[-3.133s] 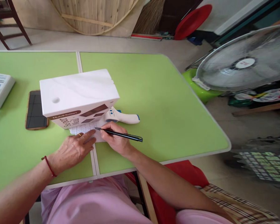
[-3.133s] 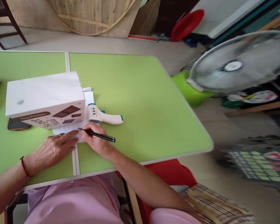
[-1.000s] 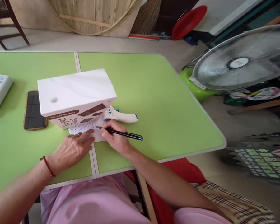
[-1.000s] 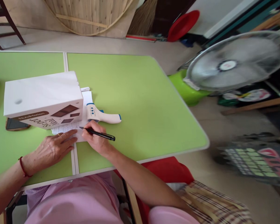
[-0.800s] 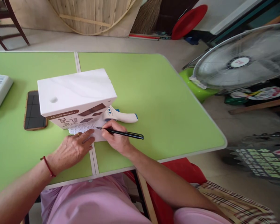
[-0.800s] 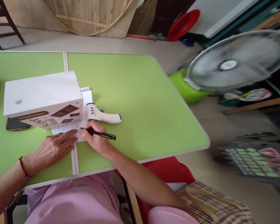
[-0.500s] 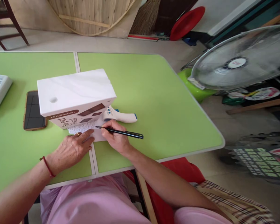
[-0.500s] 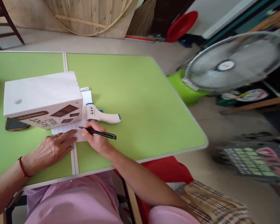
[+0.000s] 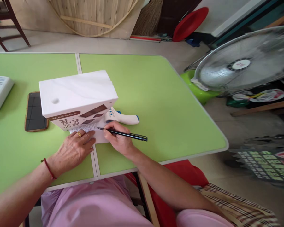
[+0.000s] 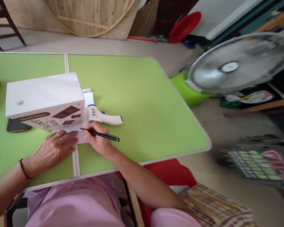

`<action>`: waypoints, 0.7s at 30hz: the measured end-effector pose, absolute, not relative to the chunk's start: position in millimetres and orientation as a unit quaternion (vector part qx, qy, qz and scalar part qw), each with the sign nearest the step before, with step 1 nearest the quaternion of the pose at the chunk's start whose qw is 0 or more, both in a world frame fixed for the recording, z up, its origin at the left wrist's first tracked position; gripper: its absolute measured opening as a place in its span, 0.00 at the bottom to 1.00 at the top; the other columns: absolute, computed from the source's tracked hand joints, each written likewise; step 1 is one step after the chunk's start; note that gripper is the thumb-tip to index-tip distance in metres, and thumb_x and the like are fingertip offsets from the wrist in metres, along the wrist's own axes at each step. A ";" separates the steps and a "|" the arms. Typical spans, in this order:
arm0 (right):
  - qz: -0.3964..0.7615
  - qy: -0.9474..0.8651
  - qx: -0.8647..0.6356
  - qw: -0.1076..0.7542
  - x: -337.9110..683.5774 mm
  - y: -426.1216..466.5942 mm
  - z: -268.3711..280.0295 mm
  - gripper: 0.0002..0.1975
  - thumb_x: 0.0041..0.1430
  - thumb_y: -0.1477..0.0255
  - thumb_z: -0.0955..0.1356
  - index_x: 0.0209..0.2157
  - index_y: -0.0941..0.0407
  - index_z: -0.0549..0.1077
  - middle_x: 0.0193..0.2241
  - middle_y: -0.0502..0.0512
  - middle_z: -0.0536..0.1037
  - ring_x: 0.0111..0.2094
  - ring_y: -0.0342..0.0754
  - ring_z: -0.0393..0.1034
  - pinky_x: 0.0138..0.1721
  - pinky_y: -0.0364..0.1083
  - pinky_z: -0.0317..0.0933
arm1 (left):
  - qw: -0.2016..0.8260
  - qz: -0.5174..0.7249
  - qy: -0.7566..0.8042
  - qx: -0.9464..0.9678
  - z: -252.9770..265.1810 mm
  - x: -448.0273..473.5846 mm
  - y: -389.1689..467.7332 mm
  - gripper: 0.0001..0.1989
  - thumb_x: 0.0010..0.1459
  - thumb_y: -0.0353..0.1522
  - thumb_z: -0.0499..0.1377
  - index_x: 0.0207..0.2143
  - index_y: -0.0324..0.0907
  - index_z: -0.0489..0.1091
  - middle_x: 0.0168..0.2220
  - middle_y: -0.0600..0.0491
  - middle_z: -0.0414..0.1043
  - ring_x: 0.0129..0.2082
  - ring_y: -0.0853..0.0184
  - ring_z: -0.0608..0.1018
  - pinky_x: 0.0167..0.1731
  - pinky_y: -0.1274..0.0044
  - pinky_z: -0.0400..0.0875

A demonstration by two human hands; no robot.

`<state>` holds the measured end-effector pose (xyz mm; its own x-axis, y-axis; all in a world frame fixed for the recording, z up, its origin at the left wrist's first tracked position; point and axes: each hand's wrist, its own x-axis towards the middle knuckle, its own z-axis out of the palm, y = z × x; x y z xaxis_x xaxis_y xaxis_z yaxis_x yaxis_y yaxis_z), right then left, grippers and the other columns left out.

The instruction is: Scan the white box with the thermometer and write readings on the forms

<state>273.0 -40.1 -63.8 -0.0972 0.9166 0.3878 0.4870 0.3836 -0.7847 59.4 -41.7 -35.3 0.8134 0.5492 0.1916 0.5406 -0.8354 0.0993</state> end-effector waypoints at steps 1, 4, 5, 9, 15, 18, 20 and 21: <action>0.241 -0.713 -0.492 0.438 275.3 -41.5 -59.2 0.02 0.59 0.74 0.66 0.32 0.54 0.70 0.23 0.47 0.75 0.21 0.42 0.68 0.24 0.41 0.64 | 0.022 0.102 0.288 0.952 -34.6 59.0 -44.0 0.10 0.63 0.31 0.59 0.46 0.37 0.73 0.54 0.40 0.73 0.49 0.53 0.77 0.45 0.63 0.76; 0.237 -0.759 -0.460 0.395 283.7 -47.1 -43.3 0.05 0.63 0.74 0.65 0.39 0.54 0.72 0.32 0.52 0.80 0.29 0.44 0.75 0.32 0.43 0.70 | 0.035 0.060 0.314 0.947 -33.3 57.2 -55.1 0.28 0.57 0.38 0.66 0.55 0.33 0.68 0.62 0.32 0.63 0.63 0.40 0.65 0.58 0.52 0.65; 0.230 -0.772 -0.451 0.385 286.5 -48.9 -38.6 0.06 0.64 0.74 0.64 0.40 0.54 0.73 0.34 0.53 0.81 0.32 0.45 0.76 0.35 0.43 0.71 | 0.044 0.044 0.326 0.944 -33.4 56.4 -59.2 0.35 0.55 0.42 0.67 0.59 0.32 0.65 0.65 0.29 0.57 0.65 0.37 0.60 0.59 0.49 0.62; 0.175 -0.807 -0.423 0.373 295.6 -53.9 -30.5 0.11 0.64 0.76 0.63 0.45 0.54 0.73 0.37 0.57 0.81 0.38 0.48 0.78 0.39 0.46 0.73 | 0.080 0.018 0.334 0.939 -36.0 52.7 -69.3 0.47 0.55 0.52 0.63 0.66 0.30 0.54 0.69 0.26 0.42 0.69 0.35 0.47 0.62 0.46 0.53; 0.059 -0.857 -0.371 0.353 299.6 -58.3 -39.9 0.13 0.63 0.78 0.63 0.47 0.55 0.74 0.33 0.58 0.79 0.33 0.49 0.74 0.36 0.48 0.70 | 0.080 0.015 0.332 0.940 -36.5 44.2 -80.2 0.46 0.58 0.54 0.57 0.67 0.32 0.52 0.69 0.27 0.42 0.69 0.37 0.46 0.62 0.47 0.52; 0.044 -0.874 -0.358 0.327 295.8 -62.6 -40.8 0.13 0.63 0.80 0.63 0.45 0.55 0.75 0.30 0.55 0.76 0.31 0.48 0.71 0.34 0.47 0.67 | 0.066 0.014 0.340 0.938 -37.0 41.3 -92.5 0.46 0.58 0.54 0.57 0.67 0.33 0.52 0.69 0.28 0.43 0.69 0.37 0.47 0.62 0.48 0.54; 0.027 -0.884 -0.359 0.297 290.8 -65.1 -41.2 0.12 0.63 0.81 0.63 0.44 0.56 0.75 0.30 0.56 0.76 0.31 0.48 0.69 0.34 0.46 0.65 | 0.052 0.016 0.348 0.936 -38.4 41.1 -101.1 0.45 0.58 0.53 0.59 0.67 0.33 0.53 0.69 0.28 0.44 0.69 0.37 0.48 0.62 0.48 0.54; 0.009 -0.888 -0.365 0.280 287.8 -66.0 -42.3 0.12 0.63 0.81 0.63 0.44 0.57 0.75 0.31 0.57 0.76 0.31 0.48 0.69 0.33 0.46 0.64 | 0.044 0.018 0.351 0.935 -39.1 41.4 -104.9 0.46 0.57 0.52 0.60 0.67 0.33 0.53 0.69 0.28 0.44 0.69 0.37 0.48 0.62 0.48 0.54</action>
